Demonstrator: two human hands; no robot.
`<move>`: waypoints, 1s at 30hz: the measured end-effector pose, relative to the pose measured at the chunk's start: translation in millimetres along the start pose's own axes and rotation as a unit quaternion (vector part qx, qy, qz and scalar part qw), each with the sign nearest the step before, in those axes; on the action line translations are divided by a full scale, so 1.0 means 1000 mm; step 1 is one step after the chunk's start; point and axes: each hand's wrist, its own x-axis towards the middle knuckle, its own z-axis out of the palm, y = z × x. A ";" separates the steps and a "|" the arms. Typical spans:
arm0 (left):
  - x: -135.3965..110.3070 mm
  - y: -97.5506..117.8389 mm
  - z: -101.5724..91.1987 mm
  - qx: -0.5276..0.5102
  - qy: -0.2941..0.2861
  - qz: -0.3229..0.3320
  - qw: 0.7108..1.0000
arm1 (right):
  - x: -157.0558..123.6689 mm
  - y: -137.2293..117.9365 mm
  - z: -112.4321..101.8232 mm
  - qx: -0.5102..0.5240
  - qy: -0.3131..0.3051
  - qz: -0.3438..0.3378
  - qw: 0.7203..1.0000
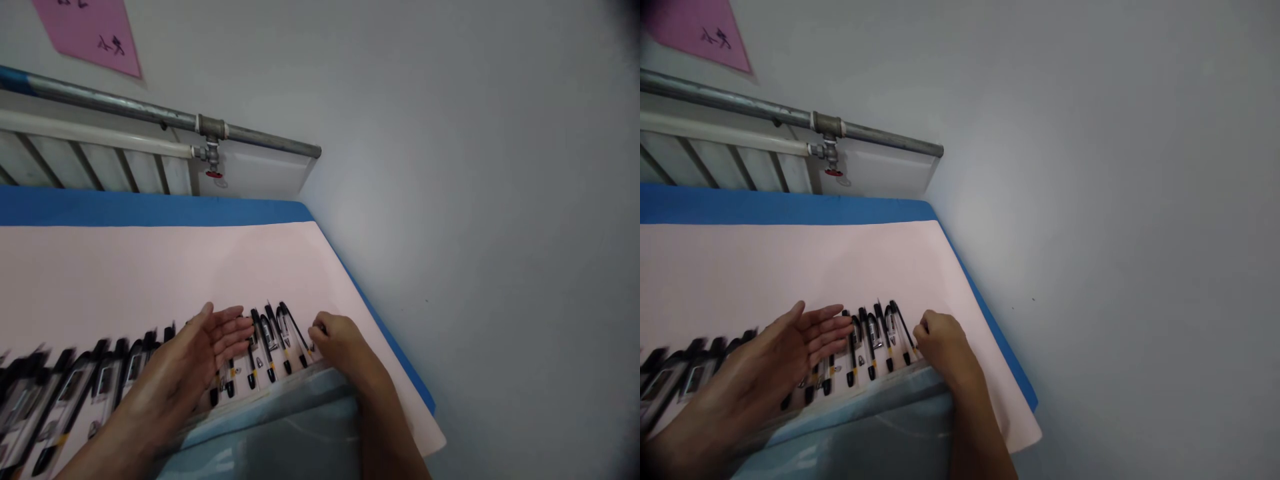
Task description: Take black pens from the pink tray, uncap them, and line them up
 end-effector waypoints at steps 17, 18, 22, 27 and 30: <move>0.001 -0.001 0.002 0.005 0.012 0.011 1.000 | 0.011 0.000 0.013 0.046 0.054 -0.100 0.992; 0.001 -0.001 0.002 0.005 0.013 0.010 1.000 | 0.011 -0.001 0.013 0.044 0.052 -0.100 0.993; -0.001 0.000 0.003 0.005 0.019 0.006 1.000 | 0.011 -0.003 0.012 0.048 0.048 -0.097 0.993; 0.001 -0.002 0.000 0.001 0.010 0.003 1.000 | 0.010 -0.002 0.012 0.067 0.049 -0.098 0.992; 0.001 -0.002 0.000 -0.003 0.007 0.002 1.000 | 0.010 0.001 0.009 0.059 0.063 -0.080 0.993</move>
